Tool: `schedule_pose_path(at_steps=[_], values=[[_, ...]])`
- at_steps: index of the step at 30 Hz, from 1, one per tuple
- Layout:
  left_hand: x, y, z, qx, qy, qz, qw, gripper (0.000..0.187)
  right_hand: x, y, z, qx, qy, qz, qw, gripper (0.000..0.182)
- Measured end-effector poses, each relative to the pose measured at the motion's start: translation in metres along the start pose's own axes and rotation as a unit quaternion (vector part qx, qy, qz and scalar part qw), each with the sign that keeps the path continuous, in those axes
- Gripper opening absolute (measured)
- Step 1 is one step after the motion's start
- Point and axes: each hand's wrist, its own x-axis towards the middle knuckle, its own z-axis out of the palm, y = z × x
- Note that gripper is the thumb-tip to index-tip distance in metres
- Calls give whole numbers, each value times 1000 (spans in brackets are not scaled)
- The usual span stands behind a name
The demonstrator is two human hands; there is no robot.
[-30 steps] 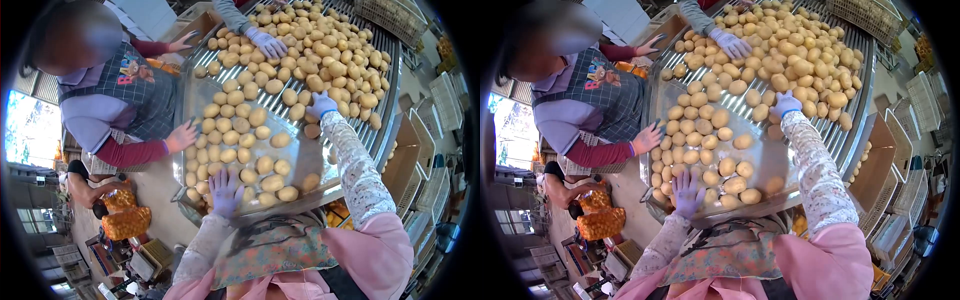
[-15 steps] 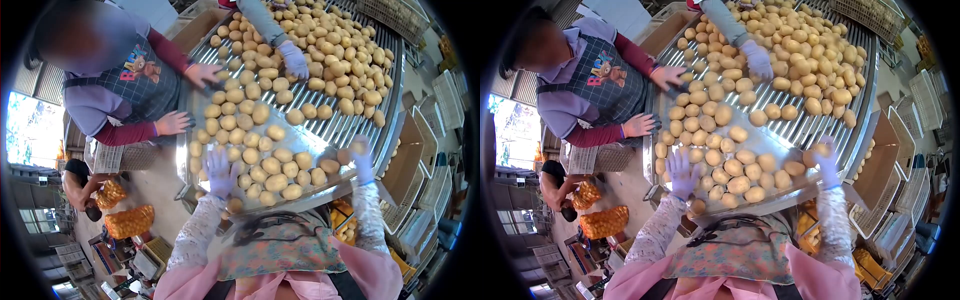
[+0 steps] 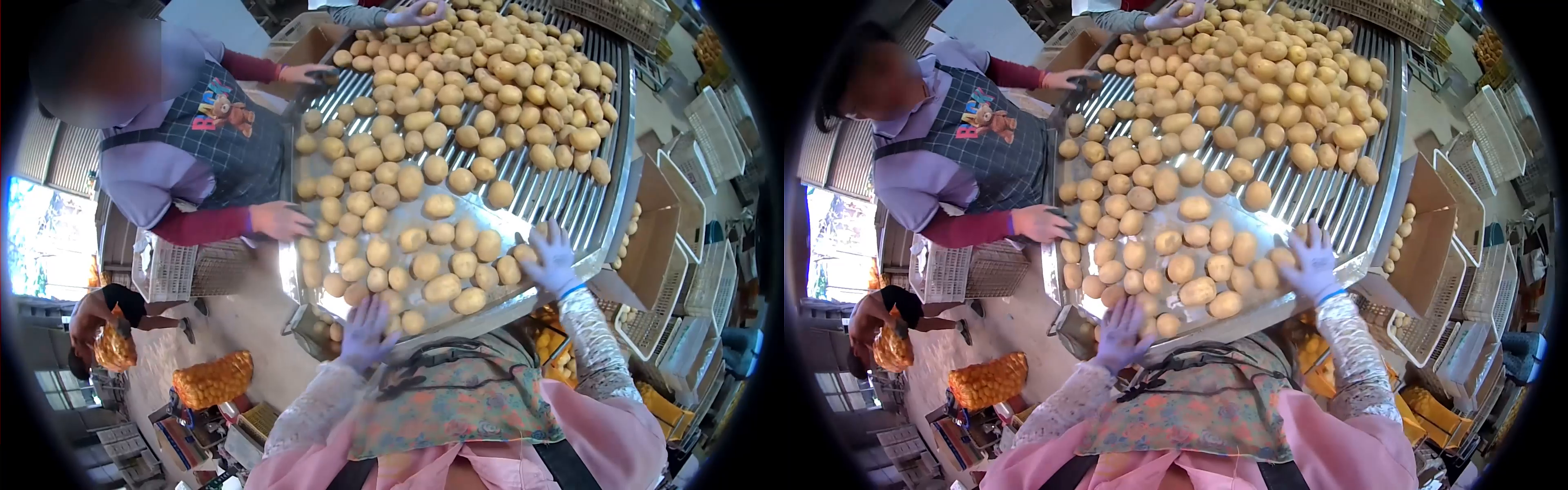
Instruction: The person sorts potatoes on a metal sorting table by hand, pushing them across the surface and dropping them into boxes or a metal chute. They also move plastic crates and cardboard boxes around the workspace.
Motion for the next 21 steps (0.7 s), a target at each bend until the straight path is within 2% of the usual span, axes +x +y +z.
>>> schedule_pose_path(at_steps=[2, 3, 4, 5, 6, 7, 8, 9, 10, 12, 13, 15, 16, 18, 20, 21], values=[[-27, -19, -9, 57, 18, -65, 996, 73, -4, -34, 21, -28, 38, -53, 997, 67], [-22, -20, -10, 58, 21, -70, 996, 73, -2, -63, 14, 44, -10, -10, 999, 72], [-13, -23, -13, 69, 68, -117, 988, 73, -3, -86, 11, 38, -18, -5, 999, 77], [-1, -28, -15, 81, 117, -162, 977, 74, -8, -97, 28, -5, -12, -33, 999, 80], [17, -33, -4, 82, 122, -164, 975, 74, -8, -106, 43, -49, -5, -60, 997, 83], [40, -33, 18, 115, 146, -180, 966, 74, -5, -118, 41, -28, -27, -98, 994, 83], [59, -24, 36, 147, 171, -196, 954, 74, 0, -131, 34, -8, -50, -137, 989, 82], [75, -1, 46, 153, 172, -216, 949, 75, 13, -145, 0, -18, -52, -212, 976, 72], [91, 23, 55, 159, 173, -238, 942, 76, 35, -142, 2, -19, -50, -218, 975, 72], [86, 68, 44, 61, 195, -146, 968, 72, 83, -136, 18, 165, -171, -112, 965, 61], [79, 72, 37, 65, 198, -148, 967, 72, 111, -137, 21, 167, -168, -116, 964, 61], [64, 70, 25, -57, 105, -40, 992, 68, 151, -145, 29, 58, -57, -195, 978, 57], [59, 64, 15, -52, 105, -36, 992, 68, 153, -153, 45, 61, -52, -192, 978, 57], [46, 48, -2, 5, 48, -5, 999, 68, 142, -171, 80, 47, -3, -151, 987, 45], [39, 29, 4, -10, 65, -6, 998, 68, 116, -185, 66, 14, -28, -155, 987, 47], [35, 24, 5, -4, 113, -75, 991, 67, 105, -188, 56, -17, -62, -158, 985, 49]])
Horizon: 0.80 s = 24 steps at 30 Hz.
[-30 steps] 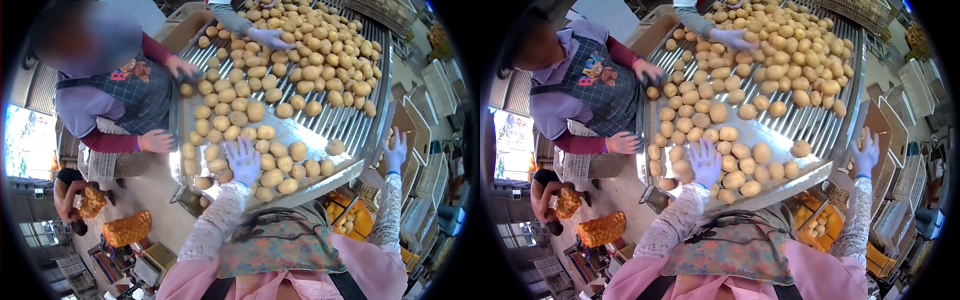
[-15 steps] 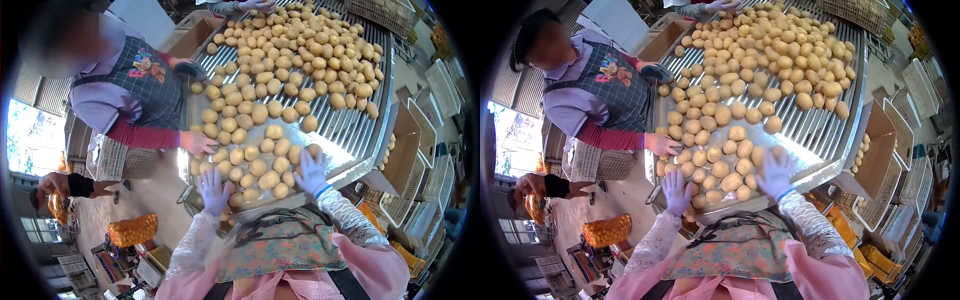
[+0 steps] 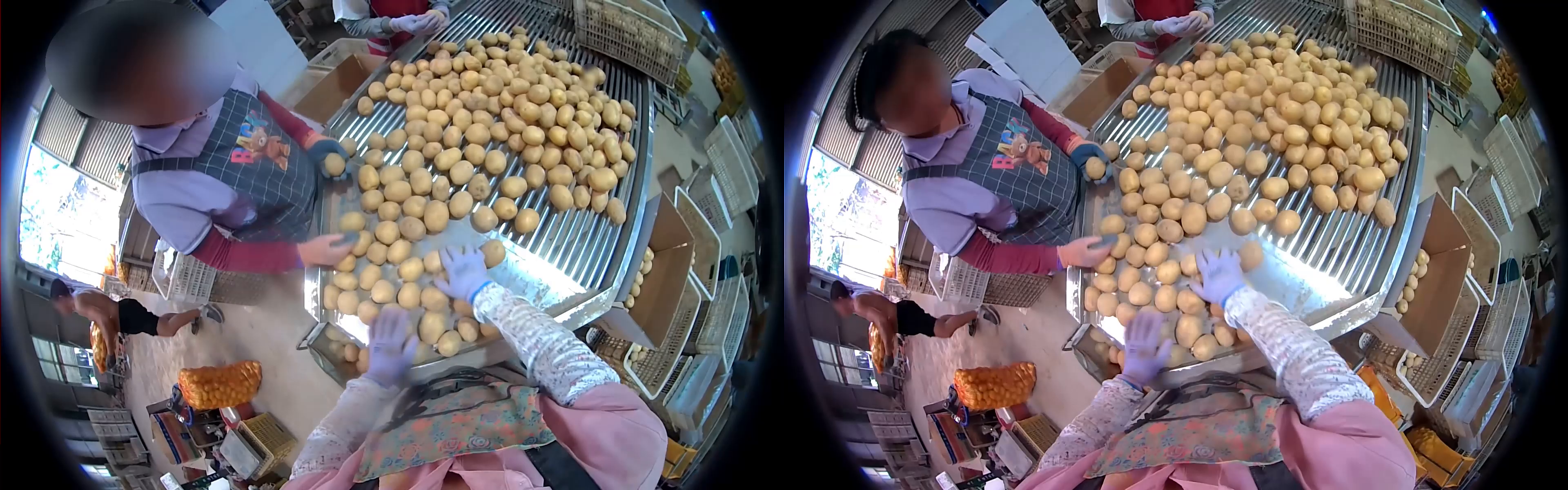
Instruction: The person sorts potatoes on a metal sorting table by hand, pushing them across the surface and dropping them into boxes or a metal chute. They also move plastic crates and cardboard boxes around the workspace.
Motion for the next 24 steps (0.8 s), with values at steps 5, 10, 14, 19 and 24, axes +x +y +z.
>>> schedule_pose_path(at_steps=[5, 10, 14, 19, 24], values=[[11, 3, 3, 103, 4, -155, 983, 74, -22, 79, -35, 402, -166, -21, 900, 49], [20, 43, 42, 2, 5, -14, 1000, 84, 19, 164, -54, 127, 84, 111, 982, 57], [61, 15, 45, -18, -3, 16, 1000, 84, 9, 146, -26, 114, 9, 145, 983, 82], [121, -19, 9, 57, -35, 79, 995, 83, -42, 56, -54, 121, -26, -93, 988, 54], [99, 40, 27, 47, 21, -17, 999, 82, 10, 87, -107, 213, -106, 69, 969, 52]])
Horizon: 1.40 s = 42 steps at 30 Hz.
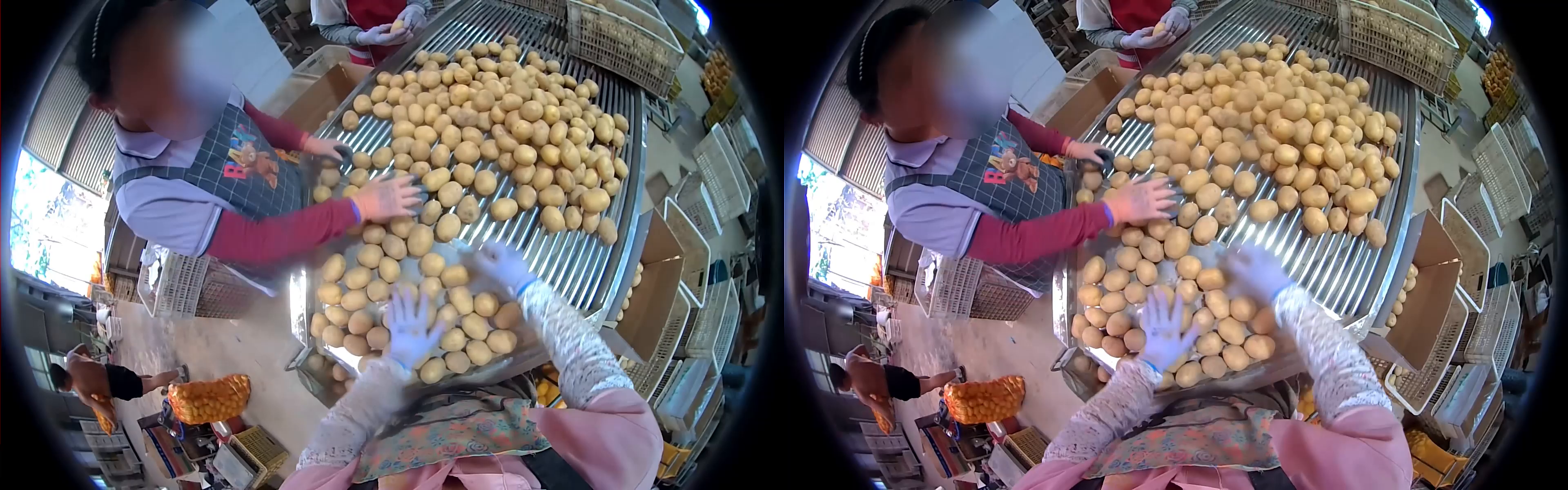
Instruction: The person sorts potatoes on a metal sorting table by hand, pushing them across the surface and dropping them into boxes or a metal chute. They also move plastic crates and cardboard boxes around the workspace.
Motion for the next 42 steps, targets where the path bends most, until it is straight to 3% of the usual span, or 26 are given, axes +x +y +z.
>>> schedule_pose_path(at_steps=[1, 3, 5, 7, 9, 10, 11, 13, 15, 17, 18, 19, 20, 21, 23, 25, 27, 29, 31, 33, 34, 35, 37, 39, 41, 42], values=[[-12, 9, -5, -48, -18, 30, 998, 82, 43, 62, 32, -56, 183, -68, 979, 56], [-38, 15, -13, -95, -31, 66, 993, 81, 73, 71, 18, -239, 304, -32, 922, 52], [-54, 12, -16, -154, -43, 74, 984, 79, 88, 95, 22, -251, 262, -50, 930, 47], [-62, 3, -19, -139, -48, 83, 986, 79, 83, 78, 33, -255, 205, 40, 944, 34], [-69, -2, -23, -124, -58, 86, 987, 79, 60, 61, 48, -119, 135, 64, 982, 27], [-72, 0, -24, -105, -53, 89, 989, 80, 42, 55, 56, -27, 90, 36, 995, 25], [-75, 1, -24, -89, -50, 93, 990, 80, 25, 56, 66, -18, 119, -24, 992, 31], [-76, -2, -26, -111, -68, 99, 987, 81, -15, 66, 66, 87, 199, 26, 976, 40], [-73, -8, -32, -132, -90, 105, 982, 82, -47, 130, 74, 227, 332, 99, 910, 51], [-55, -15, -35, -99, -48, 141, 984, 81, -103, 202, 18, 153, 427, 146, 879, 48], [-44, -16, -33, -62, -36, 139, 988, 81, -128, 197, -26, 81, 452, 366, 809, 57], [-32, -15, -28, -25, -26, 134, 990, 81, -149, 216, -58, 116, 584, 115, 795, 69], [-11, -16, -24, -41, 7, 129, 991, 78, -180, 240, -86, -121, 537, 191, 813, 68], [8, -18, -21, -54, 41, 118, 991, 75, -193, 218, -101, -221, 433, 452, 748, 71], [28, -13, -14, -66, 19, 87, 994, 73, -203, 241, -91, -249, 426, 350, 796, 76], [14, -12, -11, -50, 28, 83, 995, 72, -181, 189, -73, -133, 302, 123, 936, 79], [1, -19, -8, -39, 37, 103, 993, 70, -170, 155, -22, -215, 229, 28, 949, 84], [-51, -44, -8, 4, -1, 74, 997, 66, -154, 82, -6, -117, 31, 114, 986, 92], [-87, -58, -20, -26, -24, 64, 997, 66, -140, 50, 16, -8, -141, 135, 981, 104], [-109, -69, -42, -54, -43, 41, 997, 66, -144, 61, 91, 67, -79, 58, 993, 111], [-117, -72, -57, -39, -80, 52, 995, 66, -143, 55, 114, -67, -67, 6, 995, 114], [-124, -78, -68, -25, -118, 64, 991, 66, -135, 43, 121, -66, -69, -1, 995, 114], [-127, -104, -58, -58, -99, 65, 991, 67, -122, 15, 137, -52, -128, -33, 990, 112], [-102, -121, -58, 11, 38, 37, 999, 68, -108, -25, 160, -44, -151, -31, 987, 107], [-62, -124, -46, 25, 45, -63, 997, 68, -100, -49, 183, -37, -181, -26, 982, 102], [-50, -126, -12, 80, 75, -68, 992, 69, -93, -56, 194, -42, -215, -78, 973, 97]])
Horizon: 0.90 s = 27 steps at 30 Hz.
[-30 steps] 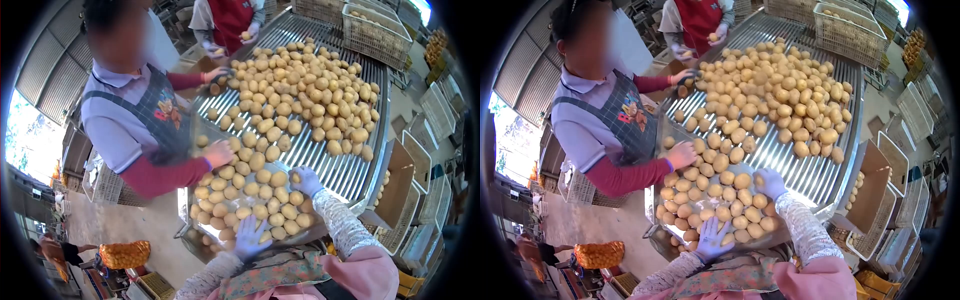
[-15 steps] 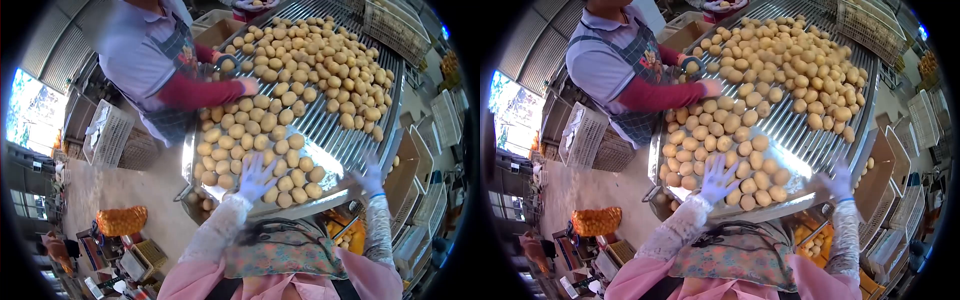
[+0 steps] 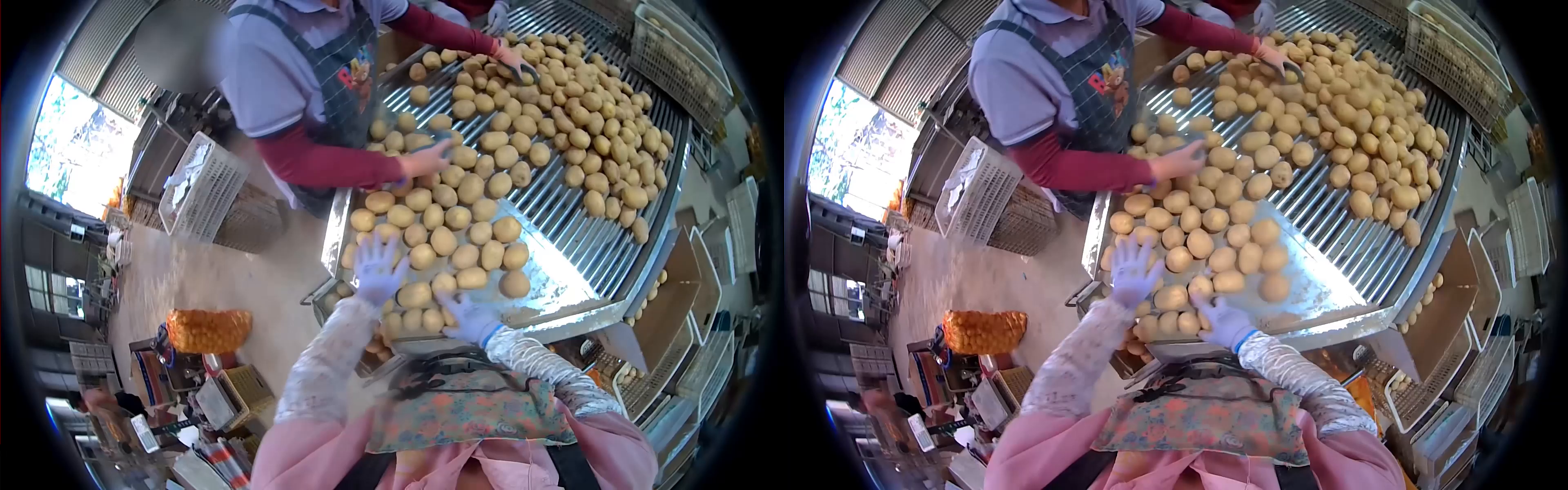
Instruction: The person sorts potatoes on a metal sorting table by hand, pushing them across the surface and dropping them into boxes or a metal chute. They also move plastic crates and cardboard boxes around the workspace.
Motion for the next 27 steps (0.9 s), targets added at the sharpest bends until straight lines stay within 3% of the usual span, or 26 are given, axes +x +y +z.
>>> schedule_pose_path(at_steps=[1, 3, 4, 5, 6, 7, 8, 9, 11, 13, 15, 17, 18, 21, 23, 25, 27], values=[[8, 13, 34, 54, 36, -4, 998, 69, 10, -3, 1, -17, -32, -53, 998, 93], [9, 76, 36, -59, 16, -70, 996, 71, 19, 1, -23, 31, -96, -139, 985, 63], [-1, 101, 41, -75, 19, -34, 996, 70, 29, 28, -21, 82, -125, -188, 971, 53], [-19, 113, 42, -92, 20, 0, 996, 69, 14, 32, -37, 86, -27, -195, 977, 41], [-39, 111, 28, -84, 18, -27, 996, 69, -10, 28, -70, 94, 75, -197, 973, 31], [-56, 110, 5, -132, -13, 36, 990, 67, -20, 25, -97, 142, 80, -149, 975, 37], [-69, 106, -13, -184, -44, 105, 976, 64, -28, 42, -99, -33, 246, -184, 951, 55], [-79, 96, -28, -182, -46, 95, 978, 64, -36, 64, -97, -200, 218, -113, 949, 86], [-102, 74, -56, -192, -24, 57, 979, 56, -43, 87, -77, -253, 182, -88, 946, 100], [-119, 54, -75, -167, -43, 19, 985, 49, -31, 66, -67, -146, 180, -108, 967, 103], [-145, 41, -84, -178, -31, -42, 983, 46, -16, 33, -52, -167, 136, -66, 974, 108], [-176, 41, -89, -189, -19, -103, 976, 43, 8, 11, -41, -185, 85, -185, 961, 106], [-193, 44, -92, -212, -34, -133, 968, 38, 22, -6, -34, -184, 82, -191, 961, 106], [-227, 66, -98, -257, -9, -191, 947, 27, 61, -58, -17, -181, 35, -153, 971, 111], [-250, 82, -93, -362, -1, -261, 895, 27, 84, -86, -11, -227, 49, -203, 951, 112], [-270, 102, -88, -353, -11, -321, 879, 27, 106, -110, 10, -180, 17, -230, 956, 110], [-304, 119, -60, -342, -22, -475, 810, 28, 108, -124, 31, -139, -21, -262, 955, 109]])
